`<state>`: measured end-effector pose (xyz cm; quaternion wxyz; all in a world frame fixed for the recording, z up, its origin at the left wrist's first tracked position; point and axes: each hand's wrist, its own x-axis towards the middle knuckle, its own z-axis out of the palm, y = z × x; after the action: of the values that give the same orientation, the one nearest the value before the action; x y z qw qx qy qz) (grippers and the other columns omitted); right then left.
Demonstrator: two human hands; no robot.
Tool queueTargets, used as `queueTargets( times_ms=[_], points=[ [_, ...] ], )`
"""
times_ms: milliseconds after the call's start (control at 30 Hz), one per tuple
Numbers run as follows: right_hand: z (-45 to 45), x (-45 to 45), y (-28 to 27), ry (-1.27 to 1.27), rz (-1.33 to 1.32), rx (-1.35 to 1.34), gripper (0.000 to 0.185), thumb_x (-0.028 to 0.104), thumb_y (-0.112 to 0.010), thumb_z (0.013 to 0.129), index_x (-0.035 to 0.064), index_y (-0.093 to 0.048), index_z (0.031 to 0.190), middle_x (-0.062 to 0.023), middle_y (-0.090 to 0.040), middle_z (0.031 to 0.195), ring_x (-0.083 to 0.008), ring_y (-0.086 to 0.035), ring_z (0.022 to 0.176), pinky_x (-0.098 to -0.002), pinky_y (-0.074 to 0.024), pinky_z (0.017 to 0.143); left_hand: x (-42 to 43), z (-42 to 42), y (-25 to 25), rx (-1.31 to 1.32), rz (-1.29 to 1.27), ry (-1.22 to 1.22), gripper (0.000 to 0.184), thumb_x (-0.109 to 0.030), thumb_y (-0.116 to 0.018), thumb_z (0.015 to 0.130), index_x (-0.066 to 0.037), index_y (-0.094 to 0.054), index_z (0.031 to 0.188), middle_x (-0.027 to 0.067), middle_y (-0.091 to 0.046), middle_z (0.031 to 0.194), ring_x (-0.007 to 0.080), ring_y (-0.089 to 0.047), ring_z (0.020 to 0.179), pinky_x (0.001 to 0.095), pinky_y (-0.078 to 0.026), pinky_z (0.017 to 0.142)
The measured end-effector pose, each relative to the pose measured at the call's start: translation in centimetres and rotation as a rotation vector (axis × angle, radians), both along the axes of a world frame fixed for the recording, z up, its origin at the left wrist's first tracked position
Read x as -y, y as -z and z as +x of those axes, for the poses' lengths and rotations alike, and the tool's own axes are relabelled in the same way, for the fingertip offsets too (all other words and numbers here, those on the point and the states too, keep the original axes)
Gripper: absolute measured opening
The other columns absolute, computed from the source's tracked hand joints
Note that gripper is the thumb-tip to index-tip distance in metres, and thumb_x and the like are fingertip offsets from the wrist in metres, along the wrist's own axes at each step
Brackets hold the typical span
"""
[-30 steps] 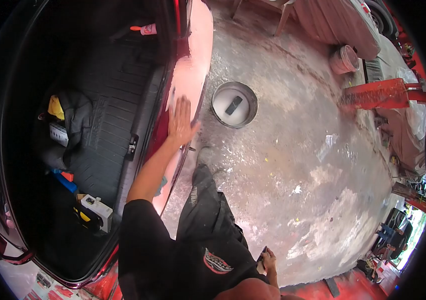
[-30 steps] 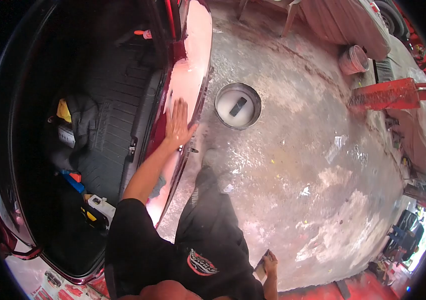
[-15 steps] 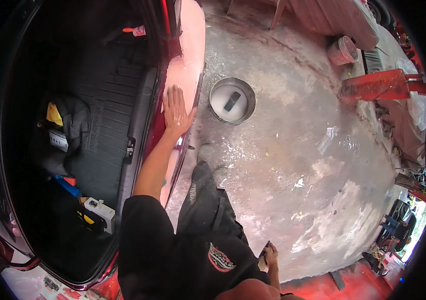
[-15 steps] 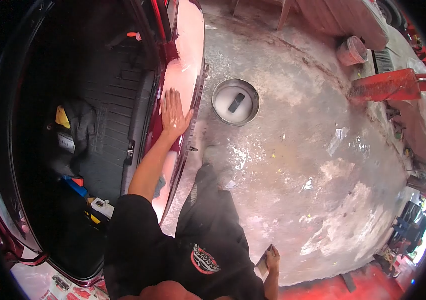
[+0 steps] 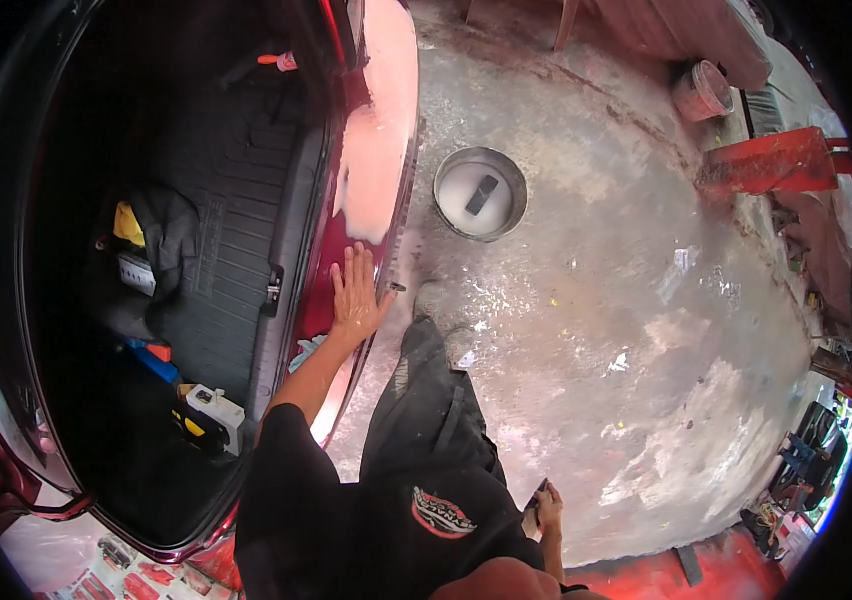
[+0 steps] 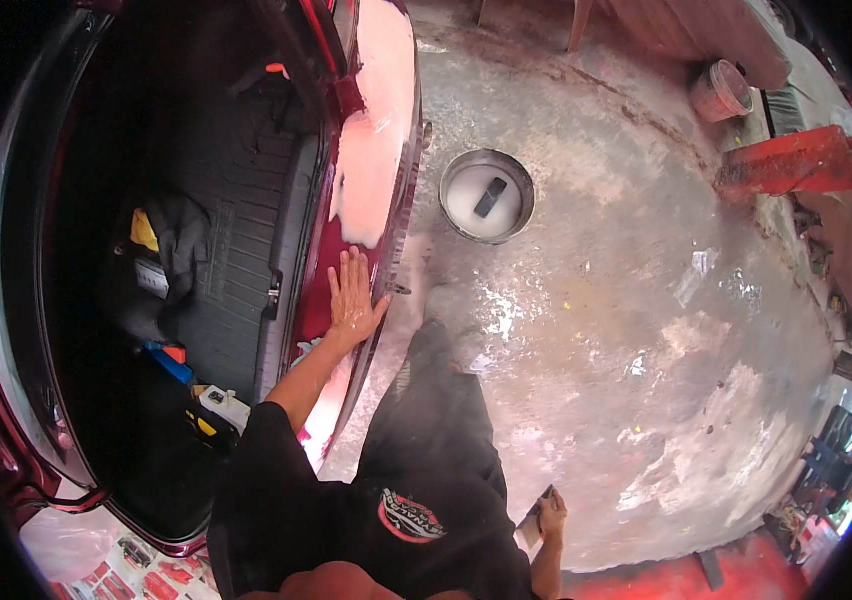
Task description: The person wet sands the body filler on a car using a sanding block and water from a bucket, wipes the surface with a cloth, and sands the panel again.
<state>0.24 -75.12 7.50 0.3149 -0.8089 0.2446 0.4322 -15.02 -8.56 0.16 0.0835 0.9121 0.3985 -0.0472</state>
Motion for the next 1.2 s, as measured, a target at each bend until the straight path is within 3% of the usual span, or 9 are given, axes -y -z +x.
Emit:
queueTargets(
  times_ms=[167, 467, 533, 700, 767, 867, 1000, 1033, 1200],
  points=[
    [-1.7, -0.2, 1.2, 0.039, 0.036, -0.023, 0.073, 0.014, -0.074, 0.082, -0.0030, -0.052, 0.150, -0.0199, -0.065, 0.132, -0.0260, -0.066, 0.110, -0.0380, -0.0559, 0.093, -3.8, 2.6, -0.1, -0.021, -0.034, 0.076, 0.101, -0.058, -0.055, 0.096, 0.011, -0.021, 0.161, 0.0283, -0.009, 0.173, 0.0423, -0.003, 0.162, 0.0634, 0.002, 0.126],
    [0.8, -4.0, -2.0, -0.056, -0.054, 0.028, 0.074, 0.013, -0.073, 0.083, -0.0054, -0.050, 0.150, -0.0213, -0.065, 0.136, -0.0282, -0.066, 0.118, -0.0377, -0.0536, 0.100, -16.0, 15.6, 1.4, 0.064, 0.336, 0.032, 0.096, -0.062, -0.047, 0.099, 0.007, -0.026, 0.162, 0.0245, -0.015, 0.173, 0.0374, -0.007, 0.162, 0.0625, 0.000, 0.126],
    [1.6, -3.9, -1.1, -0.108, -0.055, 0.054, 0.075, 0.013, -0.073, 0.082, -0.0065, -0.049, 0.150, -0.0225, -0.064, 0.137, -0.0293, -0.065, 0.121, -0.0377, -0.0528, 0.102, -15.7, 15.2, 1.0, 0.065, 0.298, 0.025, 0.095, -0.061, -0.049, 0.099, 0.006, -0.026, 0.162, 0.0237, -0.017, 0.173, 0.0372, -0.009, 0.162, 0.0618, -0.007, 0.127],
    [6.6, -5.7, 6.8, -0.428, 0.135, 0.139, 0.071, 0.012, -0.074, 0.082, -0.0081, -0.052, 0.147, -0.0248, -0.060, 0.144, -0.0316, -0.061, 0.130, -0.0408, -0.0483, 0.112, -10.4, 9.1, 0.3, 0.056, 0.167, 0.096, 0.097, -0.057, -0.056, 0.096, 0.005, -0.024, 0.163, 0.0239, -0.016, 0.173, 0.0376, -0.010, 0.162, 0.0564, -0.008, 0.129],
    [9.3, -11.8, 9.3, -0.482, 0.226, 0.131, 0.068, 0.012, -0.075, 0.082, -0.0083, -0.055, 0.144, -0.0245, -0.059, 0.145, -0.0318, -0.059, 0.133, -0.0417, -0.0453, 0.116, -7.7, 5.7, 0.5, 0.075, 0.130, 0.106, 0.098, -0.057, -0.058, 0.095, 0.005, -0.023, 0.163, 0.0236, -0.015, 0.173, 0.0373, -0.009, 0.162, 0.0556, -0.007, 0.129],
    [12.2, -23.5, 13.3, -0.839, 0.290, 0.345, 0.069, 0.023, -0.076, 0.081, 0.0038, -0.058, 0.145, -0.0206, -0.062, 0.143, -0.0345, -0.057, 0.135, -0.0423, -0.0415, 0.117, -4.1, 1.2, -1.1, 0.007, 0.002, 0.094, 0.099, -0.054, -0.059, 0.095, 0.005, -0.020, 0.164, 0.0221, -0.013, 0.174, 0.0366, -0.008, 0.162, 0.0562, -0.007, 0.129],
    [10.3, -42.5, 13.7, -0.942, 0.493, 0.436, 0.072, 0.031, -0.073, 0.083, 0.0092, -0.056, 0.150, -0.0225, -0.061, 0.145, -0.0382, -0.056, 0.134, -0.0442, -0.0404, 0.118, -0.8, -4.9, -2.7, -0.023, -0.073, 0.101, 0.096, -0.051, -0.061, 0.096, 0.004, -0.021, 0.164, 0.0203, -0.014, 0.174, 0.0370, -0.008, 0.162, 0.0564, -0.008, 0.129],
    [9.0, -47.4, 10.3, -0.911, 0.508, 0.353, 0.074, 0.032, -0.075, 0.083, 0.0109, -0.055, 0.151, -0.0252, -0.060, 0.143, -0.0387, -0.056, 0.135, -0.0452, -0.0416, 0.117, -0.5, -6.2, -3.0, -0.020, -0.102, 0.097, 0.095, -0.050, -0.061, 0.096, 0.004, -0.021, 0.164, 0.0201, -0.015, 0.174, 0.0370, -0.009, 0.162, 0.0561, -0.008, 0.129],
    [2.1, -62.0, 5.9, -0.843, 0.733, 0.636, 0.075, 0.032, -0.078, 0.082, 0.0191, -0.055, 0.152, -0.0373, -0.031, 0.153, -0.0527, -0.043, 0.139, -0.0491, -0.0390, 0.118, -0.9, -8.3, -0.9, 0.200, -0.098, 0.041, 0.086, -0.042, -0.061, 0.098, 0.001, -0.026, 0.163, 0.0162, -0.019, 0.174, 0.0335, -0.013, 0.162, 0.0488, -0.009, 0.131]
  ],
)
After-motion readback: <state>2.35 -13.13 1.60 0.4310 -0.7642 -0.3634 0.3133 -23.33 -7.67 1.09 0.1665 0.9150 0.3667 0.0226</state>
